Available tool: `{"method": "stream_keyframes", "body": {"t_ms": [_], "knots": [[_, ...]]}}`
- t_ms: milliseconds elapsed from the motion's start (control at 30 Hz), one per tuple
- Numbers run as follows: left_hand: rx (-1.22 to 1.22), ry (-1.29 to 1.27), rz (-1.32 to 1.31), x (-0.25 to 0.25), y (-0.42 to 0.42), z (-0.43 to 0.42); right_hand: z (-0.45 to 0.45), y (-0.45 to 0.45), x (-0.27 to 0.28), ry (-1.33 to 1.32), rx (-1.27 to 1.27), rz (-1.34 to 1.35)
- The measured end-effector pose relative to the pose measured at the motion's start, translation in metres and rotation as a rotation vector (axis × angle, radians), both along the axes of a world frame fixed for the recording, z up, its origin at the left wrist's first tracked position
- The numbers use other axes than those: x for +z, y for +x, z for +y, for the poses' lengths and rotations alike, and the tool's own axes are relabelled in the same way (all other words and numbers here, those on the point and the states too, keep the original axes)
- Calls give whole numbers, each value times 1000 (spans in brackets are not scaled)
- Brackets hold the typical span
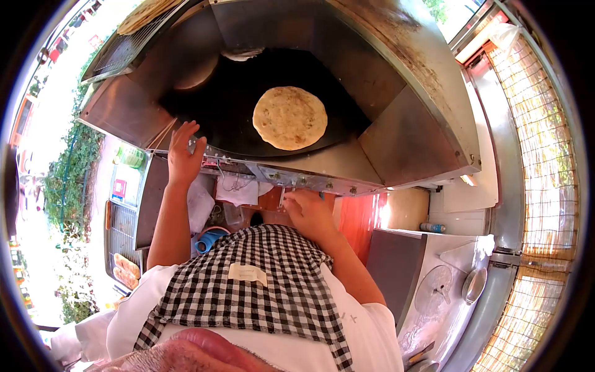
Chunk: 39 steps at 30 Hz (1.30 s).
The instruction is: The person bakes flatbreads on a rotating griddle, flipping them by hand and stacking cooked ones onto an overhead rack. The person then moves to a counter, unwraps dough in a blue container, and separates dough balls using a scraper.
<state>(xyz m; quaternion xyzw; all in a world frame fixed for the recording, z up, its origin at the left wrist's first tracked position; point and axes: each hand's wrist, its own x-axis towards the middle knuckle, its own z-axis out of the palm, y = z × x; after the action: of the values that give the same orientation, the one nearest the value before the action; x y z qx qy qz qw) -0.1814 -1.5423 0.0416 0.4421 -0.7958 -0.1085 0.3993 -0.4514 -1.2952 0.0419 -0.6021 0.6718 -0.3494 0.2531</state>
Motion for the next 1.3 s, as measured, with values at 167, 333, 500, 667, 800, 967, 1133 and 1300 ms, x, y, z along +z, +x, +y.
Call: {"method": "stream_keyframes", "body": {"t_ms": [167,333,500,667,800,967,1133,1300], "knots": [[-39,-10,5,1,-11,1,6,-3,-7,-15,-20,13],[-65,0,6,2,-19,-1,7,-3,-8,-25,-33,4],[-95,2,1,3,-22,-1,8,-1,-8,33,-58,-64],[-94,10,-7,6,-20,2,7,-3,-7,-2,-40,-18],[-87,-3,-16,9,-18,5,5,-1,-1,41,-37,-41],[-71,-2,-24,10,-13,5,3,0,7,47,21,-50],[-68,-15,-34,15,-16,10,3,-4,10,55,87,-18],[-59,-25,-48,19,-22,17,7,-9,5,-15,108,-58]]}}
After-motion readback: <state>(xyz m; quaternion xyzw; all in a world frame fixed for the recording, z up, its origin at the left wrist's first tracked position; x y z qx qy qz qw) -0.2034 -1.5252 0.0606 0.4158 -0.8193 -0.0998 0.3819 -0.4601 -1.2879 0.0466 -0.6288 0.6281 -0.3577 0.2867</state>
